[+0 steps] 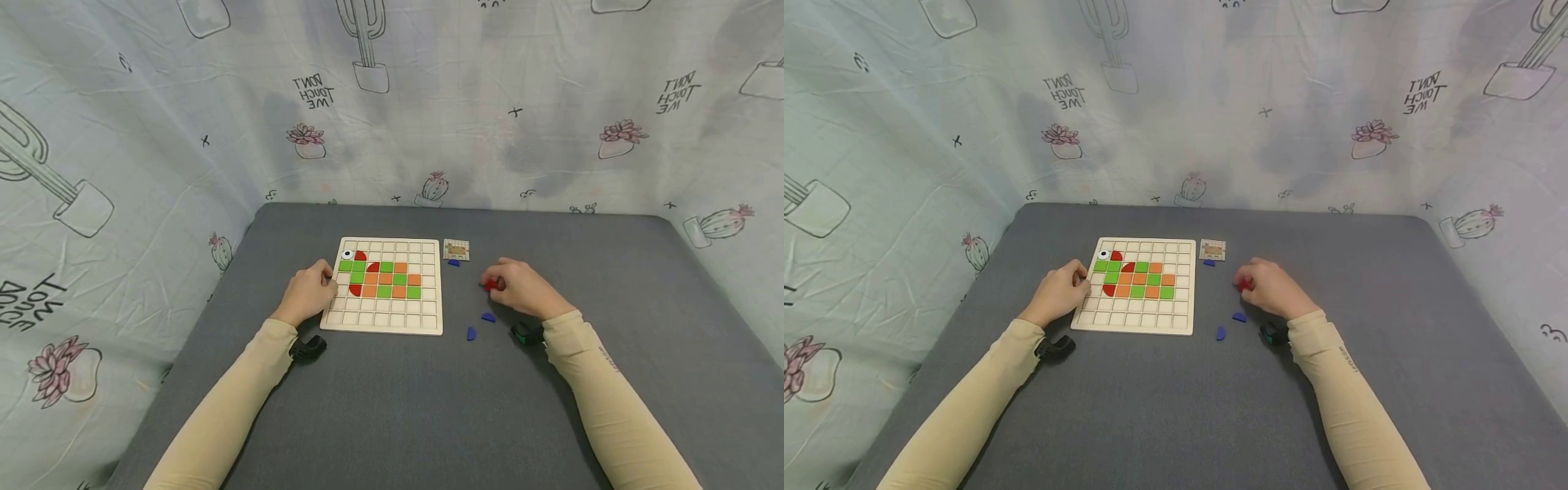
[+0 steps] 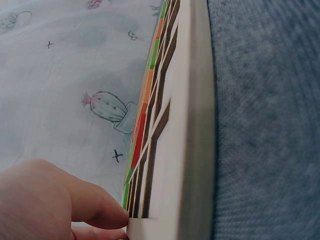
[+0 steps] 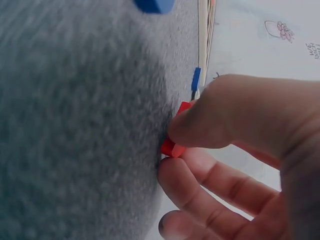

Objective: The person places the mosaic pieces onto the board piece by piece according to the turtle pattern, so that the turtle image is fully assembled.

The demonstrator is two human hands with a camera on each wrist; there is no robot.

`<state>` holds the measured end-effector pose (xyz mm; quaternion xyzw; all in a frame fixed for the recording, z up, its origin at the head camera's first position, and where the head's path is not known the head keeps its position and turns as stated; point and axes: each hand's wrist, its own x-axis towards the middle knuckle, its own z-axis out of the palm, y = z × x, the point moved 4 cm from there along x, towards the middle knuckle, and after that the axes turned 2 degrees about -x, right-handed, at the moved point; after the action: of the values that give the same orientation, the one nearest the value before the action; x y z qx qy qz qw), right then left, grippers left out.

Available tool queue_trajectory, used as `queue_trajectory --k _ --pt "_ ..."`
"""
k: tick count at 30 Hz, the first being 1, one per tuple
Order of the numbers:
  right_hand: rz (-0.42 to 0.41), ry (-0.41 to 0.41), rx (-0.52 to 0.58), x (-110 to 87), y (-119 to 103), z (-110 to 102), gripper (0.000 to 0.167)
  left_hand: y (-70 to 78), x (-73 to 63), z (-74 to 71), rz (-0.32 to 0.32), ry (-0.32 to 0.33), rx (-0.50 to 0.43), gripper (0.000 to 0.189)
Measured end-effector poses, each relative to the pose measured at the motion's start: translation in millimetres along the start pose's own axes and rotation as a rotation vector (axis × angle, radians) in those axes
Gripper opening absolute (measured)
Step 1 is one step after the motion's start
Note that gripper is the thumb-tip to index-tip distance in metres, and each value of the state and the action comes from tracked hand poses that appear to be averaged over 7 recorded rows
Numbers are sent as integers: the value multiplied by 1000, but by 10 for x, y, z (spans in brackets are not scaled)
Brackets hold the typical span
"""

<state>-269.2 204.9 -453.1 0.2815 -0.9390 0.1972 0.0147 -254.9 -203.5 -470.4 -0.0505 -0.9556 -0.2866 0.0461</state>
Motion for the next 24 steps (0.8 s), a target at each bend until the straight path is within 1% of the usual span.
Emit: queue_trajectory --k 6,14,21,24 --pt "10 -4 10 33 -47 9 22 -16 2 9 -6 -6 2 19" --pt "-20 18 32 73 -136 25 21 -23 5 21 5 -4 1 18" --pt "-33 6 73 228 -341 77 19 -36 7 29 -5 -5 -1 17" --pt "-56 13 85 318 -448 99 19 -29 8 26 -9 -7 0 18"
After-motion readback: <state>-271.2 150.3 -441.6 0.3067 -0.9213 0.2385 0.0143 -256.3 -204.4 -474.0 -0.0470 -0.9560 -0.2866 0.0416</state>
